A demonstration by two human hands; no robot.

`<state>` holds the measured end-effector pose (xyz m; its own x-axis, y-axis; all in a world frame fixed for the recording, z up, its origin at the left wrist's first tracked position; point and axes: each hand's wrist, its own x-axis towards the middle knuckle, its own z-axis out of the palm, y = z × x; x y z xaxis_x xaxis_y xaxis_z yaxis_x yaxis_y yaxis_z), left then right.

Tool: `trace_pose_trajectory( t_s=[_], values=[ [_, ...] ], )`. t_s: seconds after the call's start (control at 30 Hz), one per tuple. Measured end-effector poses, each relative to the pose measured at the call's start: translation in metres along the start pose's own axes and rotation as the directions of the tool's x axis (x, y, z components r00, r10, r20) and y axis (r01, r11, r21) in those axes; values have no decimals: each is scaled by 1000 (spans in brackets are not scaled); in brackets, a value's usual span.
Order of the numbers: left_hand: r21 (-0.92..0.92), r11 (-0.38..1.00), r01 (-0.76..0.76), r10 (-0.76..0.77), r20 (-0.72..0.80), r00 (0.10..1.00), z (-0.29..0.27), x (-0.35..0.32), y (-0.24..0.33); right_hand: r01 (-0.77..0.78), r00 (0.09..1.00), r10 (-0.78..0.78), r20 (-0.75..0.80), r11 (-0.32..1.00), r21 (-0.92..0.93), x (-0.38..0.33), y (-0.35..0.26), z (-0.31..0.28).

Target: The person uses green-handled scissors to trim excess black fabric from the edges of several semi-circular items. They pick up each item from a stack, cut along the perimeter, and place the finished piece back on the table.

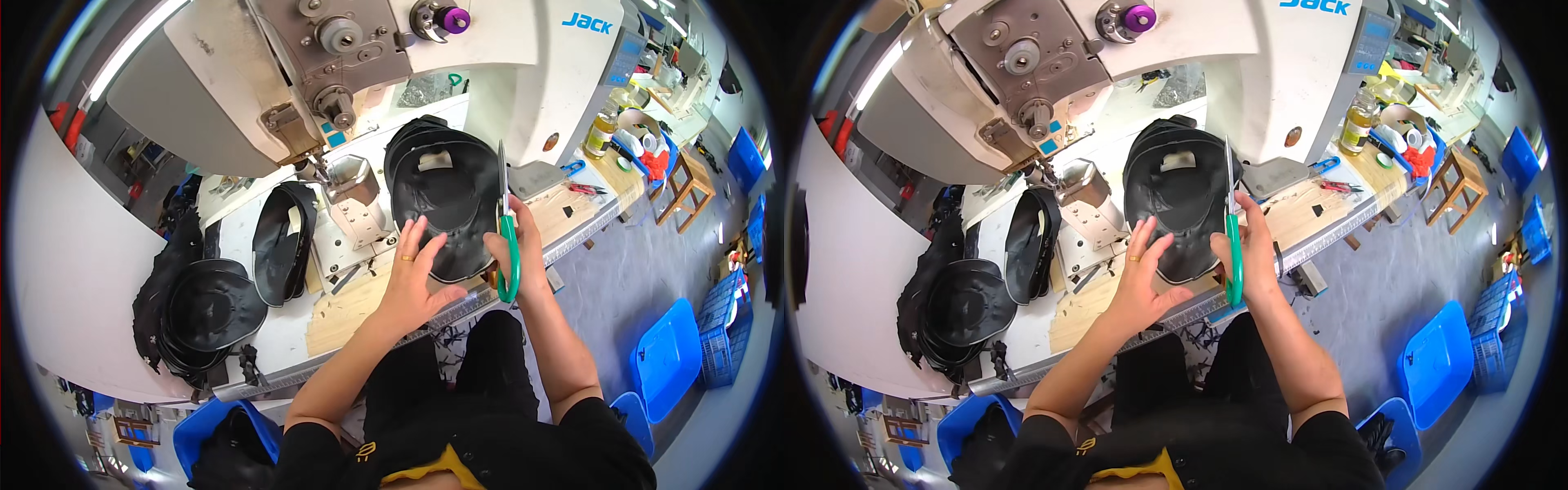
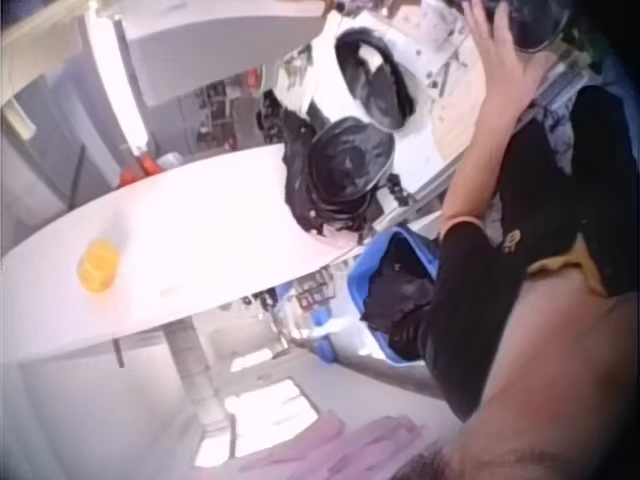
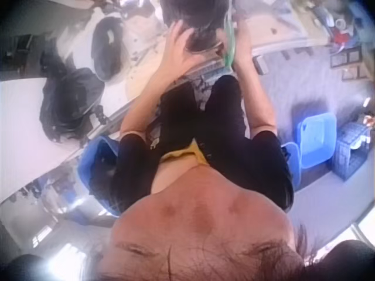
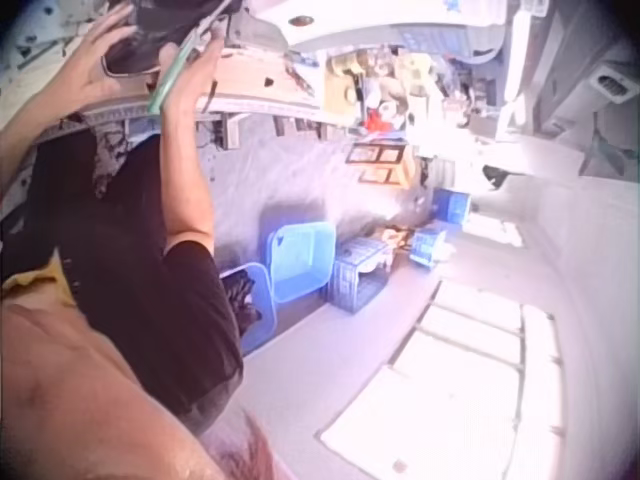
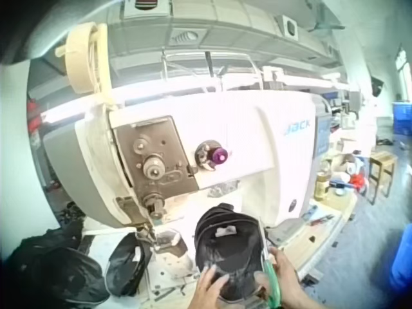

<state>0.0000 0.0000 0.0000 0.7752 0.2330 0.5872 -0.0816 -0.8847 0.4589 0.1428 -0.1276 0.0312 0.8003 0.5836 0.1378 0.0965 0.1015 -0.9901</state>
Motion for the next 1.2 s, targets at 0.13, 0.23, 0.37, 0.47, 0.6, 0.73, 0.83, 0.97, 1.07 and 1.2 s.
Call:
trace_pose_trajectory(
  t_s=[0.13,0.23,0.37,0.47,0.6,0.73,0.83,0.97,1.07,1.2],
  values=[
    [108,994,-15,12,26,1000,-15,51,-3,-35,995,42,-90,997,69,15,-9,12],
    [183,978,99,-130,162,978,-13,80,-15,12,980,-1,-198,998,55,26,2,19],
    [316,945,81,-170,263,950,-10,89,-30,225,924,-292,-247,937,-266,55,54,17],
    [416,909,-28,-101,285,953,-5,57,-26,291,910,-365,-199,901,-323,48,59,14],
    [307,951,36,-134,304,943,-39,-3,-7,185,955,-227,-190,959,-216,21,37,10],
    [318,921,227,-282,138,950,-98,-65,-1,220,930,-303,-210,913,-342,8,50,-22],
    [425,821,381,-377,-97,921,-148,-108,-5,247,935,-263,-237,964,-95,-6,56,-32],
    [535,608,587,-261,-563,784,-220,-172,-37,160,974,-170,-148,984,-81,-34,55,-33],
    [576,340,743,-134,-752,645,-272,-194,-65,86,984,-106,-145,987,-136,-44,43,-22],
    [495,58,867,-369,-797,479,-324,-210,-98,134,987,-140,-85,988,-74,-56,25,-7]
  ],
)
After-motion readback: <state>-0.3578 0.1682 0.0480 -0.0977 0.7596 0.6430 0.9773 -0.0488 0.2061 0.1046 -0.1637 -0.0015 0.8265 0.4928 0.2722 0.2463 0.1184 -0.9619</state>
